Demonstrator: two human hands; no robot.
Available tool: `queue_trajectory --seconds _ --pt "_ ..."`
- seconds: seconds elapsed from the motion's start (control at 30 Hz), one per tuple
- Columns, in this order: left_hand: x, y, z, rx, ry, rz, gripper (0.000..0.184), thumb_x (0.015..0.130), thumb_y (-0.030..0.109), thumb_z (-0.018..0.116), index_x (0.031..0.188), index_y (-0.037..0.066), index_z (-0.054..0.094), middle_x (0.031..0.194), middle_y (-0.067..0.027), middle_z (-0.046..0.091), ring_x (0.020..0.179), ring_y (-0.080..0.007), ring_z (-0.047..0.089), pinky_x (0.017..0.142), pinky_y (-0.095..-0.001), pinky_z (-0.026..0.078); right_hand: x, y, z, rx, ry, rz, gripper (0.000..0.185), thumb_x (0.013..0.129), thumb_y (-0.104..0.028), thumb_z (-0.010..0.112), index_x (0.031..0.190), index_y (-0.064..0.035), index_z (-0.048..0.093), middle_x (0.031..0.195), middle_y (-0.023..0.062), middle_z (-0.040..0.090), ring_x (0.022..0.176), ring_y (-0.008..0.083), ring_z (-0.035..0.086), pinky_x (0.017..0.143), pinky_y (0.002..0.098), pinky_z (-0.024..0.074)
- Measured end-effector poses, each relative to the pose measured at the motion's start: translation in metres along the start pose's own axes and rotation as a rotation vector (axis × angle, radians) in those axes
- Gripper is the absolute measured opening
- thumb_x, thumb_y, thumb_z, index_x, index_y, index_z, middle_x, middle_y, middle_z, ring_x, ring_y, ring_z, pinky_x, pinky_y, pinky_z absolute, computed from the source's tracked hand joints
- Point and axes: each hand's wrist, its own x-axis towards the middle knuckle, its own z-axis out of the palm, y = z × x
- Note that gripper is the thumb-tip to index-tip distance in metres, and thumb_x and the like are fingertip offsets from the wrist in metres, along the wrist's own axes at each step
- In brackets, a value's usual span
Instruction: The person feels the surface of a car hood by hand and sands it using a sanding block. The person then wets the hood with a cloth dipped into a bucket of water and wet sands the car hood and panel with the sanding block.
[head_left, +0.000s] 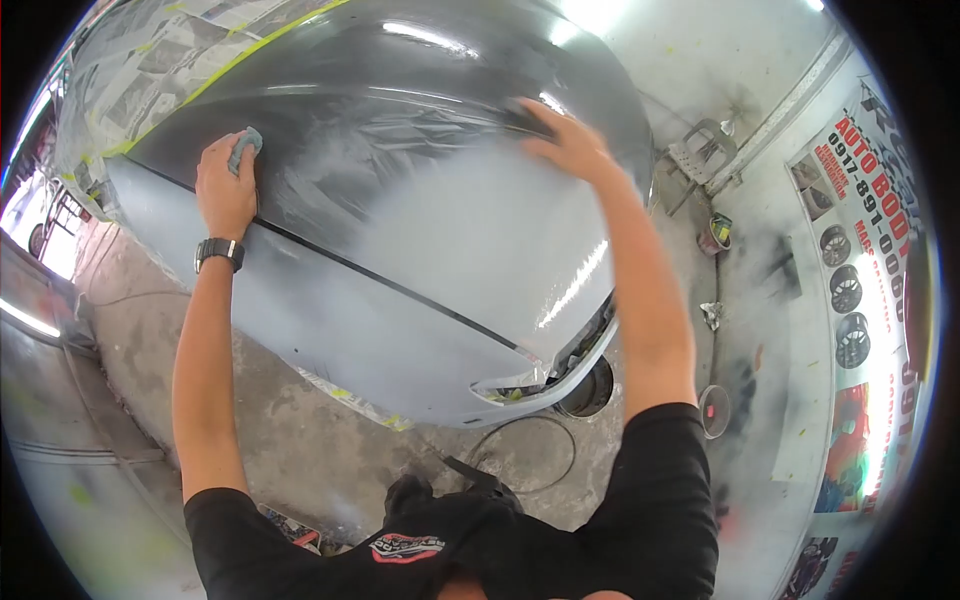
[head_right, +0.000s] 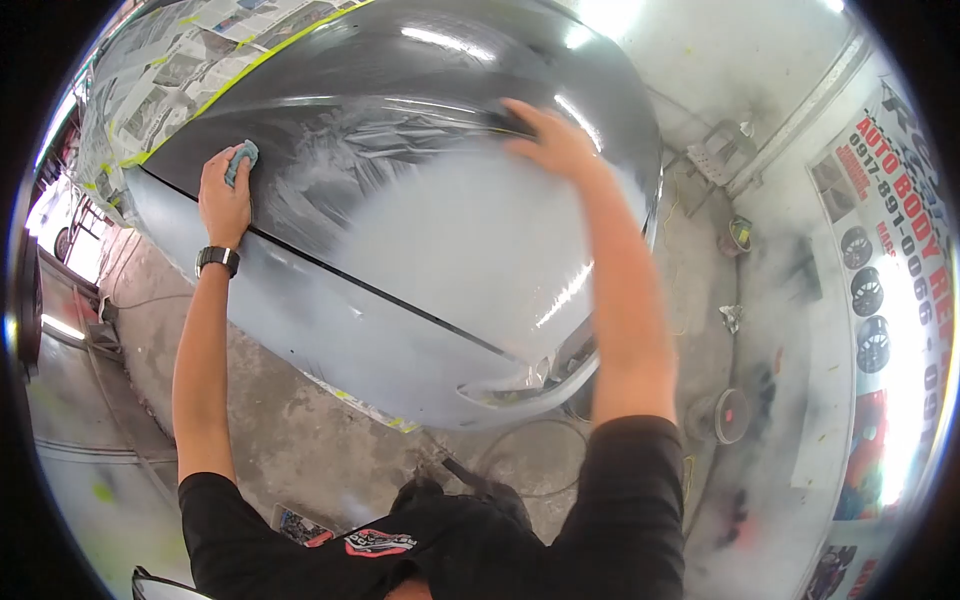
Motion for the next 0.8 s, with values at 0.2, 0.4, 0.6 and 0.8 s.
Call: queue_trajectory --seconds 0.2,0.4,0.6,0.8 --pt "0.003 0.013 -0.004 0.051 -0.030 -0.051 0.029 0.102 0.029 0.065 0.122 0.011 0.075 0.128 -0.0119 0.071 0.120 -0.0342 0.065 0.104 -0.0448 0.050 -0.032 0.064 0.005 0.100 0.071 0.070 0.074 0.092 -0.039 0.077 0.160 -0.0352 0.047 0.148 0.0106 0.063 0.135 0.0335 0.060 0.110 0.0453 0.0485" --pt "0.001 0.008 -0.004 -0.004 -0.012 0.008 0.028 0.101 0.027 0.066 0.121 0.011 0.075 0.126 -0.0128 0.072 0.119 -0.0346 0.066 0.102 -0.0445 0.051 0.029 -0.076 0.022 -0.023 0.059 -0.039 0.066 0.094 -0.036 0.076 0.155 -0.0369 0.052 0.128 0.0090 0.067 0.118 0.0340 0.065 0.098 0.0454 0.0515" --pt "0.002 0.008 -0.003 0.027 -0.002 0.001 0.026 0.100 0.027 0.069 0.119 0.011 0.076 0.126 -0.0120 0.072 0.117 -0.0346 0.067 0.101 -0.0449 0.051 -0.136 0.033 0.009 0.096 0.348 0.036 0.068 0.090 -0.022 0.078 0.155 -0.0196 0.057 0.127 0.0137 0.070 0.116 0.0327 0.067 0.099 0.0399 0.0528" --pt "0.003 0.003 0.002 -0.008 0.025 0.019 0.026 0.099 0.028 0.069 0.120 0.014 0.077 0.124 -0.0107 0.073 0.114 -0.0346 0.067 0.099 -0.0452 0.052 -0.008 -0.116 0.030 -0.113 0.160 -0.152 0.065 0.092 -0.040 0.077 0.154 -0.0363 0.055 0.108 0.0067 0.065 0.099 0.0314 0.066 0.088 0.0437 0.0532"
